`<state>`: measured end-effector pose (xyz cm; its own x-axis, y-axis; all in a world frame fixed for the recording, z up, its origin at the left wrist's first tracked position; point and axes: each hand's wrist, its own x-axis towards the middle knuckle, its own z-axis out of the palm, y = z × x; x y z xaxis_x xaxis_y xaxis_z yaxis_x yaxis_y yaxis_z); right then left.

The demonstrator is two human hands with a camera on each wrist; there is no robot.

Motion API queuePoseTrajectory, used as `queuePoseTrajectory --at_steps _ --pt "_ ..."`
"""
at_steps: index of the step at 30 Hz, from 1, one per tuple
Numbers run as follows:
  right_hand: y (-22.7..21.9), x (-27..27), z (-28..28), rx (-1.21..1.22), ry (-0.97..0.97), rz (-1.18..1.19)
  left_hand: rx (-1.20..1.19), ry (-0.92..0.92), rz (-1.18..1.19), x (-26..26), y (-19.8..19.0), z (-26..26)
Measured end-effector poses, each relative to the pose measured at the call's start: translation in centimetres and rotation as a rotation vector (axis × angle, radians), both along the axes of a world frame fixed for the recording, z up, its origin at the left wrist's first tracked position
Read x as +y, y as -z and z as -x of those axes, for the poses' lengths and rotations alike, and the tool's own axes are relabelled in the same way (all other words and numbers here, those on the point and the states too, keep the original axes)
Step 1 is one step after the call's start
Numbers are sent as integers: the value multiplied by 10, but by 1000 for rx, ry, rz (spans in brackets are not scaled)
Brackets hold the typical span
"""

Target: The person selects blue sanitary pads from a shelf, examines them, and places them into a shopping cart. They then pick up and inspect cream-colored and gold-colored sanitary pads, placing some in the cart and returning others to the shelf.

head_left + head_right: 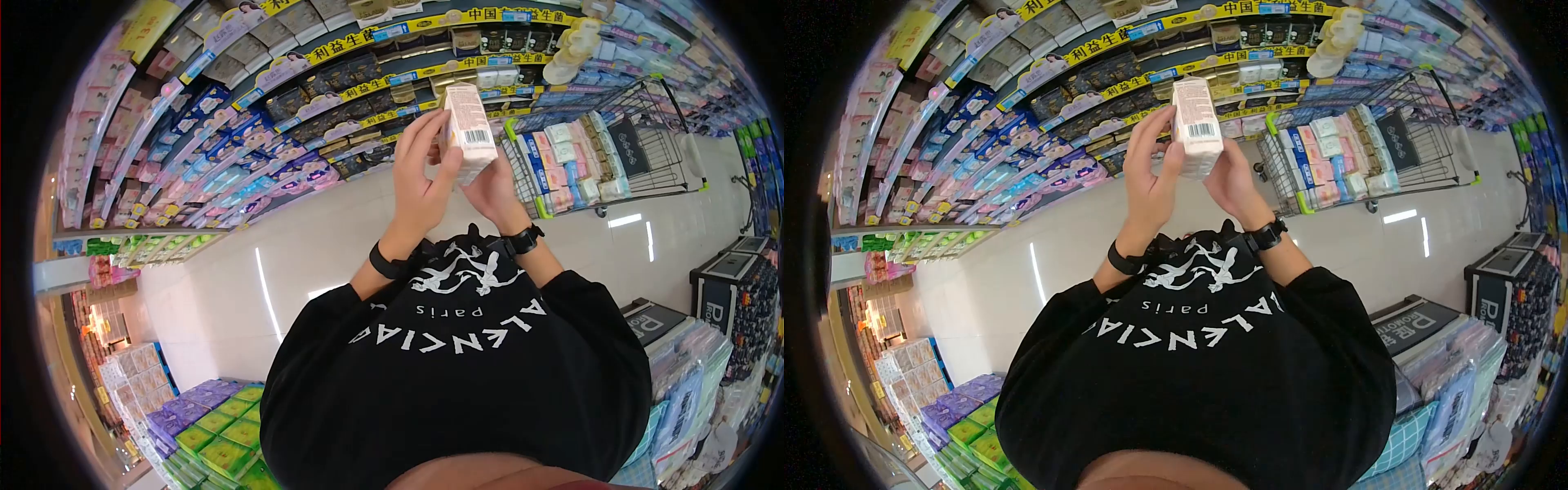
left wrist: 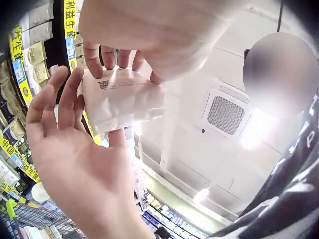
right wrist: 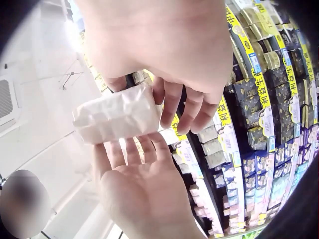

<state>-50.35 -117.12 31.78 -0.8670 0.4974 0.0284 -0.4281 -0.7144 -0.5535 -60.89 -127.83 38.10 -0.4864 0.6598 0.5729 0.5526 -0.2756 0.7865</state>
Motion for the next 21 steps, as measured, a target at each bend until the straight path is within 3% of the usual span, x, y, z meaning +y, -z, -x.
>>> queuePoseTrajectory --at_steps 4,13,16,19,21 --pt "-7 4 -7 -14 7 -174 -86 40 28 -2 -7 -10" --pt "1 16 -10 -7 4 -115 217 -50 16 -4 1 -20" --pt "-12 14 -10 -14 48 -157 194 -54 -73 -3 2 -20" --pt "-12 12 -5 -2 208 -143 361 -64 12 -4 -5 -15" --pt "-6 20 -9 -12 229 -169 238 -82 34 -3 0 -13"
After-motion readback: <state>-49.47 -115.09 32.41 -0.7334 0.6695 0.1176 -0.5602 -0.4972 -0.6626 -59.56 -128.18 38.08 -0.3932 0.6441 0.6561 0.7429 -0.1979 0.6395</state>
